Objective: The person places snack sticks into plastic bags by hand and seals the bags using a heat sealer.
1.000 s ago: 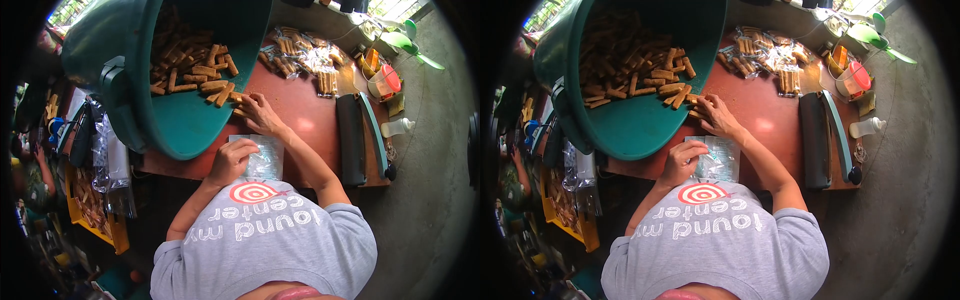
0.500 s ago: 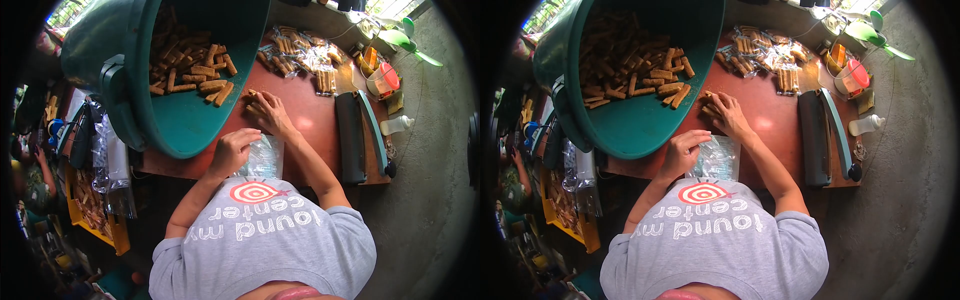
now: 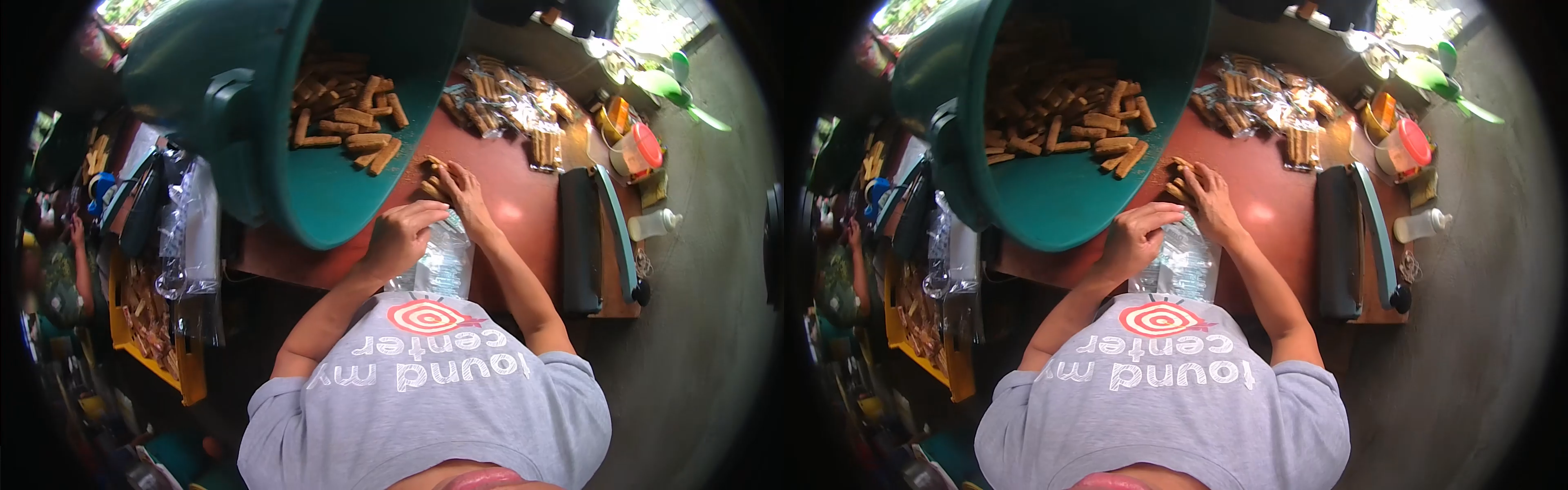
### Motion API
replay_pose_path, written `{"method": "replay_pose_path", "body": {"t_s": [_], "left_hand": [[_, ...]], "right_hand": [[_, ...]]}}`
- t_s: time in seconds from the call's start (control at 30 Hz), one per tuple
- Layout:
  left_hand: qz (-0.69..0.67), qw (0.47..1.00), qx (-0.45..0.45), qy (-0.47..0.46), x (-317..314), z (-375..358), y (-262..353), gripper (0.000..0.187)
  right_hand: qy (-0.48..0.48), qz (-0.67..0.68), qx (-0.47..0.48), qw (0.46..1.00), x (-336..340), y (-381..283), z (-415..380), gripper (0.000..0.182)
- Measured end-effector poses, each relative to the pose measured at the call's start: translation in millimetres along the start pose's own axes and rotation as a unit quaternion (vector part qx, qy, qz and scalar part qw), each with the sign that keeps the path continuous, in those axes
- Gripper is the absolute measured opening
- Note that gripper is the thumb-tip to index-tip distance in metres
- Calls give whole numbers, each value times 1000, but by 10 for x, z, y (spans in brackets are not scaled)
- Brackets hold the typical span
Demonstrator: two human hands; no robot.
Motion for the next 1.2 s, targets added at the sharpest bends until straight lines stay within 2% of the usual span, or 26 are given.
{"method": "replay_pose_path", "body": {"t_s": [0.07,0.17,0.2,0.27,0.3,0.33,0.4,0.43,0.5,0.53,0.57,0.67,0.73,0.8,0.87,1.0,1.13,1.2], "left_hand": [[3,1000,-13,27,59,13,-3,34],[11,999,-4,42,80,28,-50,32],[23,998,1,53,88,26,-74,32],[20,996,8,83,121,44,-102,32],[25,996,19,79,111,58,-123,30],[29,996,20,81,119,78,-126,30],[31,994,18,102,126,141,-121,29],[47,994,21,99,97,165,-151,29],[49,995,25,81,10,219,-201,30],[67,994,35,76,-26,255,-244,30],[45,997,20,52,-120,286,-227,30],[94,995,-7,27,-314,323,-209,33],[76,997,-20,-3,-471,328,-142,35],[41,998,-31,-35,-621,294,-52,37],[16,998,-36,-55,-705,259,26,38],[24,995,-52,-78,-792,206,89,45],[-10,996,-30,-78,-784,185,28,43],[-34,996,-11,-78,-786,180,-8,42]], "right_hand": [[29,31,-20,999,-17,117,-11,62],[45,170,-90,980,-119,394,-92,62],[57,113,-37,991,57,223,-81,64],[68,212,-72,972,207,176,-64,64],[92,313,-93,941,250,176,-72,63],[63,244,-92,963,274,240,-77,60],[86,295,-157,938,289,512,-189,57],[97,287,-167,938,407,488,-192,57],[88,329,-268,901,627,533,-251,56],[94,338,-276,895,810,408,-248,56],[87,324,-267,903,1036,174,-191,57],[52,284,-213,933,1350,-294,-196,61],[5,187,-187,964,1379,-475,-239,66],[1,110,-197,974,1364,-464,-291,70],[45,87,-206,974,1386,-408,-347,70],[14,64,-252,966,1328,-302,-415,75],[13,60,-241,969,1282,-333,-407,74],[1,28,-289,957,1315,-310,-424,74]]}}
Point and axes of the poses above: each hand's wrist, its own z-axis towards the middle knuckle, its own x-axis out of the back of the hand, y = z × x, the point moved 10 cm from there along z, towards the middle knuckle, and after that the axes turned 8 degrees about y, right-handed, at the moved point
